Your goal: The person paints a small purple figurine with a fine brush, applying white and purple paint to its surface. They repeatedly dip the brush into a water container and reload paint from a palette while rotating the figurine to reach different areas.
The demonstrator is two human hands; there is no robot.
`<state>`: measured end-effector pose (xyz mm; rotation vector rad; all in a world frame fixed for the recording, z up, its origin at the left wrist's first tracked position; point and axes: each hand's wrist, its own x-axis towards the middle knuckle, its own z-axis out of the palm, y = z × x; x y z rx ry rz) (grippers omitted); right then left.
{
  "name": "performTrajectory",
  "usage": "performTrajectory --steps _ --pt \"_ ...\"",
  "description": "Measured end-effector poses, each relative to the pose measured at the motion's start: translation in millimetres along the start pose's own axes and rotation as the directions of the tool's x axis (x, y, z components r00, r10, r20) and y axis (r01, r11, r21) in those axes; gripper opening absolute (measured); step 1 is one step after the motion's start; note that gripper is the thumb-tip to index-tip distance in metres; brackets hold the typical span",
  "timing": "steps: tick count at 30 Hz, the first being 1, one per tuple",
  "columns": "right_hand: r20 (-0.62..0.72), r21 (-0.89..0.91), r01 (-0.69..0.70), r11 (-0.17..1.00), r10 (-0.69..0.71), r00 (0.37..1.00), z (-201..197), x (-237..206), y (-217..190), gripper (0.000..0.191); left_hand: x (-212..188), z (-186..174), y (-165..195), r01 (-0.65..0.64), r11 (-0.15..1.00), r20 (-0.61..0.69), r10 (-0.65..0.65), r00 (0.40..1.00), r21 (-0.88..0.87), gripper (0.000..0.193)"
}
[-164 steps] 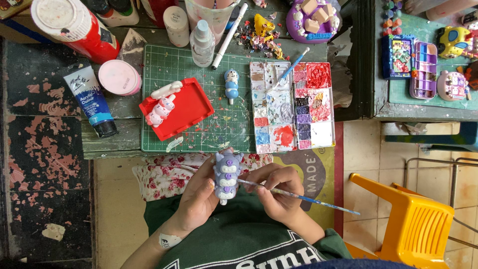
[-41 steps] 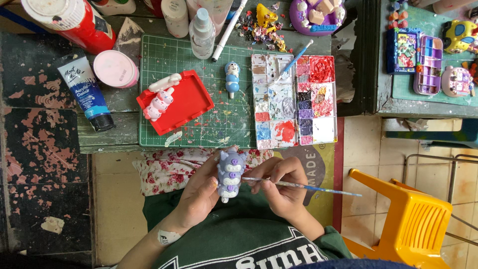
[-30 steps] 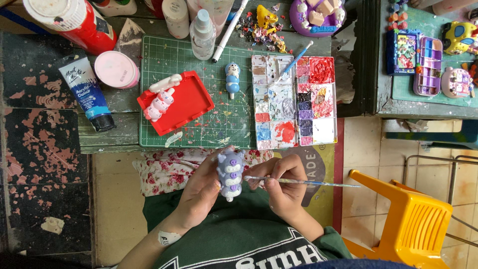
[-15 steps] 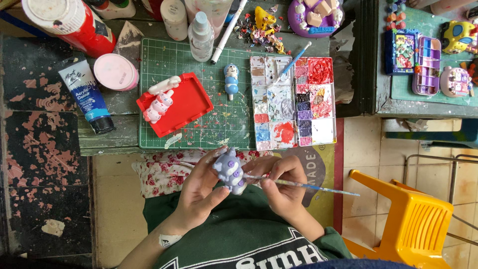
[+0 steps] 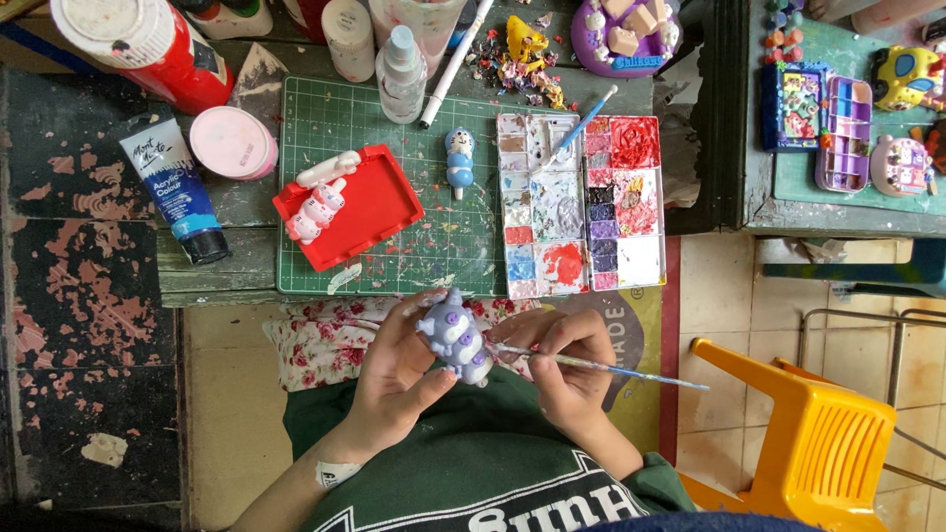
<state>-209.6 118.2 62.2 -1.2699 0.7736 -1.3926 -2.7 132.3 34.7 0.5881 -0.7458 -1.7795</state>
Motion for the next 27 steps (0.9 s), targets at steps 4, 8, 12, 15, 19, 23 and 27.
performTrajectory --steps 4,8,12,15,19,23,27 --pt "0.105 -0.182 0.098 0.978 -0.079 0.991 -2 5 -7 0.021 3 2 0 -0.082 0.997 -0.020 0.082 0.996 0.016 0.069" --pt "0.182 -0.286 0.211 0.935 -0.164 0.970 -2 12 -12 0.019 4 4 2 -0.150 0.986 -0.029 0.152 0.988 0.070 0.069" --pt "0.166 -0.336 0.225 0.915 -0.177 0.970 2 14 -12 0.018 4 7 6 -0.185 0.949 -0.076 0.211 0.975 0.254 0.069" --pt "0.157 -0.305 0.205 0.930 -0.163 0.974 4 12 -7 0.019 6 9 10 -0.334 0.773 -0.032 0.415 0.909 0.539 0.062" --pt "0.189 -0.290 0.265 0.920 -0.217 0.958 4 11 0 0.019 8 10 18 -0.339 0.522 0.007 0.537 0.843 0.782 0.059" --pt "0.190 -0.243 0.253 0.937 -0.209 0.959 4 10 1 0.019 8 12 22 -0.352 0.519 0.007 0.554 0.832 0.779 0.059" --pt "0.222 -0.314 0.261 0.913 -0.196 0.955 3 11 -7 0.021 7 12 21 -0.363 0.482 0.022 0.578 0.816 0.798 0.059"
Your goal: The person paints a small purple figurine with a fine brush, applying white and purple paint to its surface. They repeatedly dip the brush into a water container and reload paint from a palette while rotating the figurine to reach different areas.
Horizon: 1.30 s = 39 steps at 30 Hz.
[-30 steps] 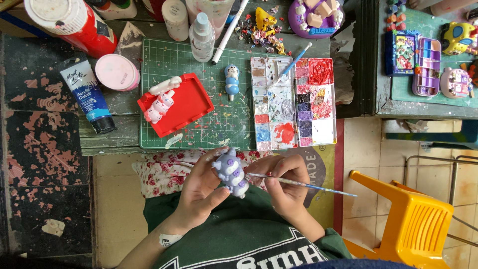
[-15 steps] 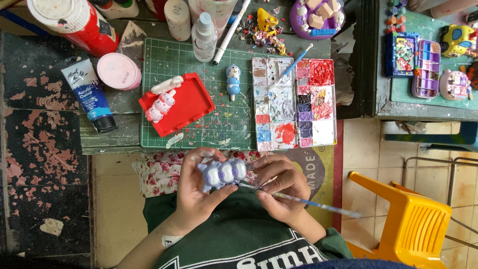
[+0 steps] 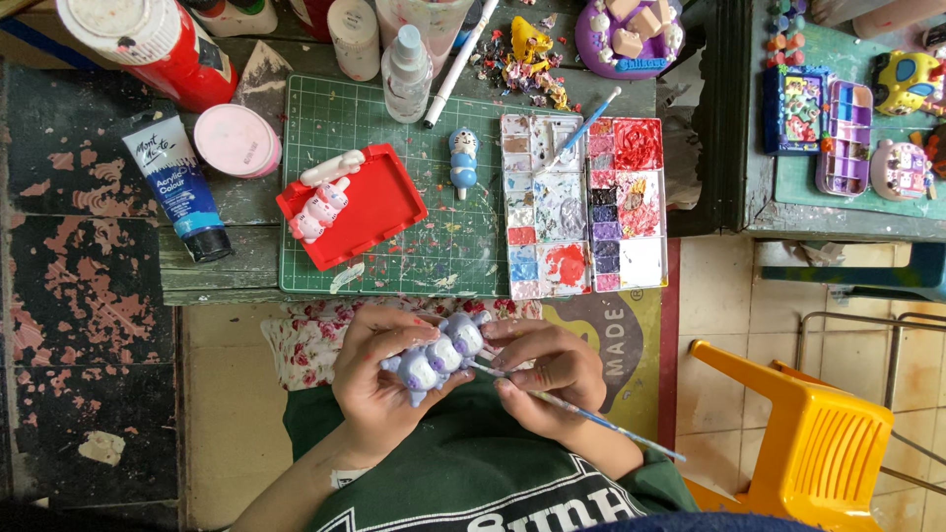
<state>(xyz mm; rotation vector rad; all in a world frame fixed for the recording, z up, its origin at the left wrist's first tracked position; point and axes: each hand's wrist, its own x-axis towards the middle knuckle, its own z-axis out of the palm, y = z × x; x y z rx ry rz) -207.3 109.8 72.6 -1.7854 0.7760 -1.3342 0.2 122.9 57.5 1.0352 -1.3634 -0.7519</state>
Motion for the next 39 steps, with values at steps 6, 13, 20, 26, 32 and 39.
performTrajectory --steps 6,13,20,26,32,39 --pt "0.046 -0.058 0.029 0.998 -0.026 0.999 -1.8 5.1 -3.9 0.025 -2.9 0.3 -1.4 -0.004 1.000 0.006 0.004 1.000 -0.029 0.059" --pt "0.042 -0.045 0.019 0.999 -0.017 0.999 -1.6 4.0 -4.7 0.027 -2.4 1.2 -0.8 0.002 0.999 0.016 -0.002 1.000 -0.037 0.059" --pt "0.044 -0.047 0.057 0.997 -0.055 0.998 -1.0 4.1 -3.5 0.030 -2.0 2.0 -0.5 -0.001 0.999 0.015 0.002 1.000 -0.039 0.058" --pt "0.041 -0.054 0.064 0.996 -0.062 0.997 -1.2 5.5 -3.7 0.029 -1.2 2.5 0.0 -0.008 0.999 0.014 0.009 1.000 -0.042 0.058" --pt "0.025 -0.076 0.072 0.994 -0.071 0.997 1.3 6.2 -3.1 0.029 -0.9 2.9 0.3 -0.005 0.998 0.017 0.006 1.000 -0.067 0.057" --pt "0.045 -0.112 0.066 0.992 -0.061 0.997 1.4 6.6 -4.6 0.030 -2.9 2.5 -0.6 -0.001 0.996 0.018 0.003 1.000 -0.091 0.057"
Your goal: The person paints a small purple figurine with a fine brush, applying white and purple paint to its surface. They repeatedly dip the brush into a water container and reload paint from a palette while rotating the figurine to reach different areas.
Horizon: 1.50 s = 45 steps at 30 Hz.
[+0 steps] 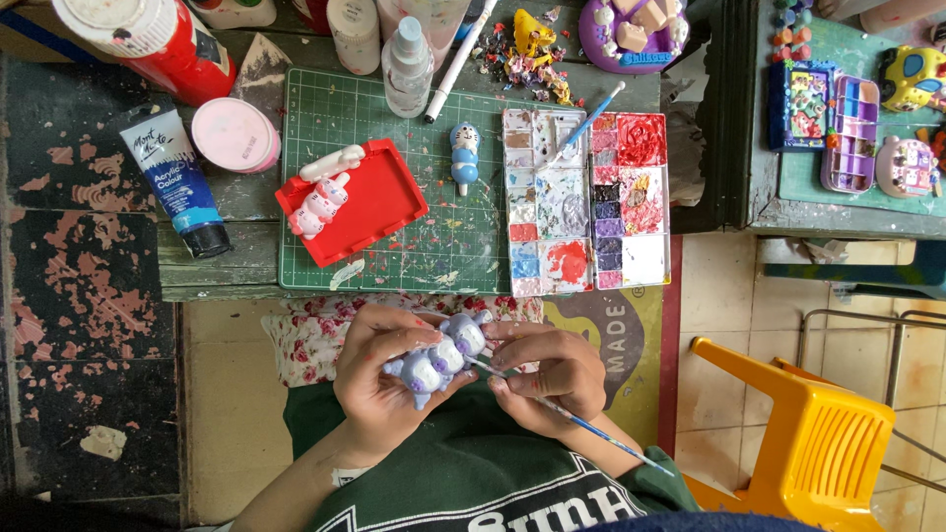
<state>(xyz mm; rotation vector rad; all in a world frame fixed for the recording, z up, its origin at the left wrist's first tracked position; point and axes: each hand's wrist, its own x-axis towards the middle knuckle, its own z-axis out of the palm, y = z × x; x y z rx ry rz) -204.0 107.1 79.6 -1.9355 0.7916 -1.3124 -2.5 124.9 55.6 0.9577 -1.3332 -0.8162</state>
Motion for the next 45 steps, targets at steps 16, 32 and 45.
performTrajectory --steps 16,32,45 --pt "0.012 -0.050 0.024 0.998 -0.023 1.000 0.3 5.6 -1.3 0.029 0.3 0.5 -0.9 -0.003 1.000 -0.011 0.003 1.000 -0.010 0.055" --pt "0.035 -0.047 0.044 0.998 -0.043 0.998 -1.5 9.6 -2.8 0.030 3.0 -1.2 0.8 -0.008 1.000 0.008 0.008 1.000 -0.011 0.054" --pt "-0.003 0.009 0.008 1.000 -0.008 1.000 -0.4 3.9 -1.4 0.027 2.8 -0.8 -0.2 -0.001 1.000 0.003 0.001 1.000 -0.008 0.056"
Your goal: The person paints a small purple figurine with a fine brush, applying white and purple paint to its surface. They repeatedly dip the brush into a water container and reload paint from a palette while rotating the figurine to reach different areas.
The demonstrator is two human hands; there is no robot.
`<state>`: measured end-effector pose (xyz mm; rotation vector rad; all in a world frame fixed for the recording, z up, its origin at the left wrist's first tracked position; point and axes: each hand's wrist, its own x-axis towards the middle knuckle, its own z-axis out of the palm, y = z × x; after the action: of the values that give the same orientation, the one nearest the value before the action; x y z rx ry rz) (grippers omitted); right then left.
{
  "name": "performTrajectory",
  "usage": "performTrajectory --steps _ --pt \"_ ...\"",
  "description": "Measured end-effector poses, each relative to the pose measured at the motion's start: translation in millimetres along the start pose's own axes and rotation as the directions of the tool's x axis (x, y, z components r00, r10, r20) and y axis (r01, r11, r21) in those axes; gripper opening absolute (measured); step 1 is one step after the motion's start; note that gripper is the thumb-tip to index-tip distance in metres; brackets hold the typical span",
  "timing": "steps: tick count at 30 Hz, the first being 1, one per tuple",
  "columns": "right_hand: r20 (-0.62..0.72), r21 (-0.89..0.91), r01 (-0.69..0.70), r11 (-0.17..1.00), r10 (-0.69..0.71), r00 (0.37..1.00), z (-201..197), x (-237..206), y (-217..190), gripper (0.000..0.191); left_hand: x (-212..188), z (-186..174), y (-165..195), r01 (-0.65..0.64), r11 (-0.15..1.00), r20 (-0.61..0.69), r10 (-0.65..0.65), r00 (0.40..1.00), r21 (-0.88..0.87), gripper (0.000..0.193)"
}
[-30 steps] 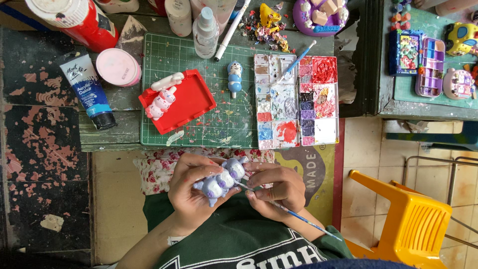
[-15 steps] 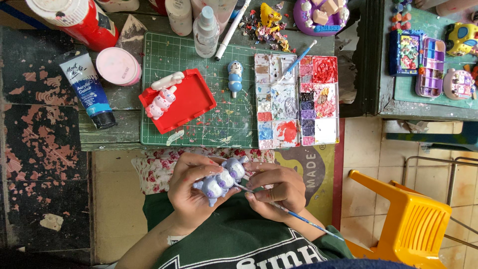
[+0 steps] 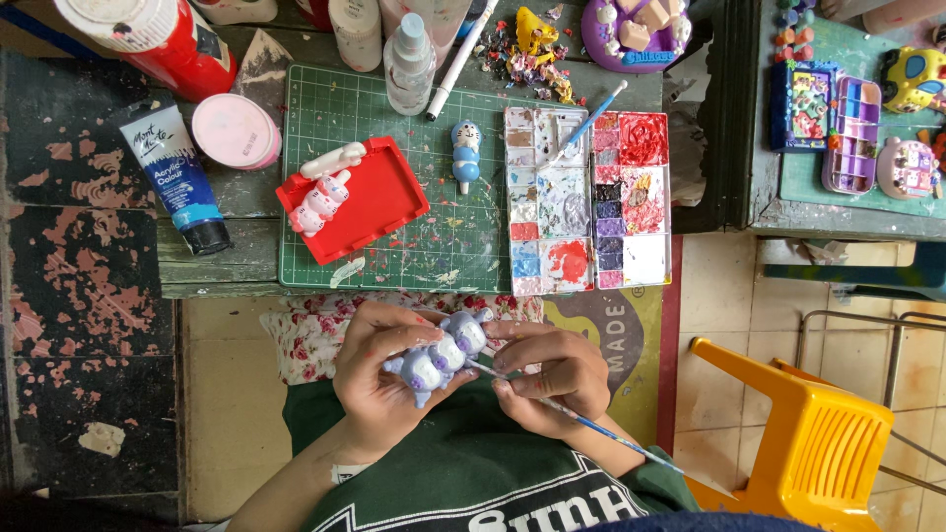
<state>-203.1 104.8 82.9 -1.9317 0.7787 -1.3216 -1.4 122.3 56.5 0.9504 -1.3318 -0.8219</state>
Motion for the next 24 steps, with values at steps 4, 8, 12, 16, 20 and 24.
performTrajectory --steps 4,8,12,16,20,24 --pt "0.003 -0.007 -0.014 1.000 0.014 1.000 -0.6 -1.3 -0.8 0.027 -0.7 0.6 -0.2 0.005 1.000 0.001 -0.005 1.000 0.009 0.057" --pt "0.009 -0.014 -0.017 1.000 0.017 1.000 -1.7 -0.4 -1.4 0.028 -0.7 0.3 0.0 0.006 1.000 0.003 -0.006 1.000 0.020 0.056" --pt "0.022 -0.043 -0.018 0.999 0.019 1.000 -2.6 0.8 -2.9 0.029 -0.3 -0.2 0.4 0.002 0.999 0.005 -0.002 1.000 0.036 0.056" --pt "0.025 -0.063 -0.015 0.998 0.016 1.000 -2.5 1.5 -3.5 0.030 0.2 0.8 0.5 0.000 1.000 -0.001 0.000 1.000 0.009 0.056" --pt "0.038 -0.065 -0.030 0.997 0.032 0.999 -4.0 2.0 -3.8 0.031 0.8 1.4 0.6 -0.002 1.000 0.001 0.002 1.000 -0.023 0.055" --pt "0.038 -0.074 -0.033 0.997 0.036 0.999 -3.9 2.4 -4.2 0.031 1.4 1.6 1.0 -0.009 1.000 0.000 0.009 1.000 -0.001 0.055"
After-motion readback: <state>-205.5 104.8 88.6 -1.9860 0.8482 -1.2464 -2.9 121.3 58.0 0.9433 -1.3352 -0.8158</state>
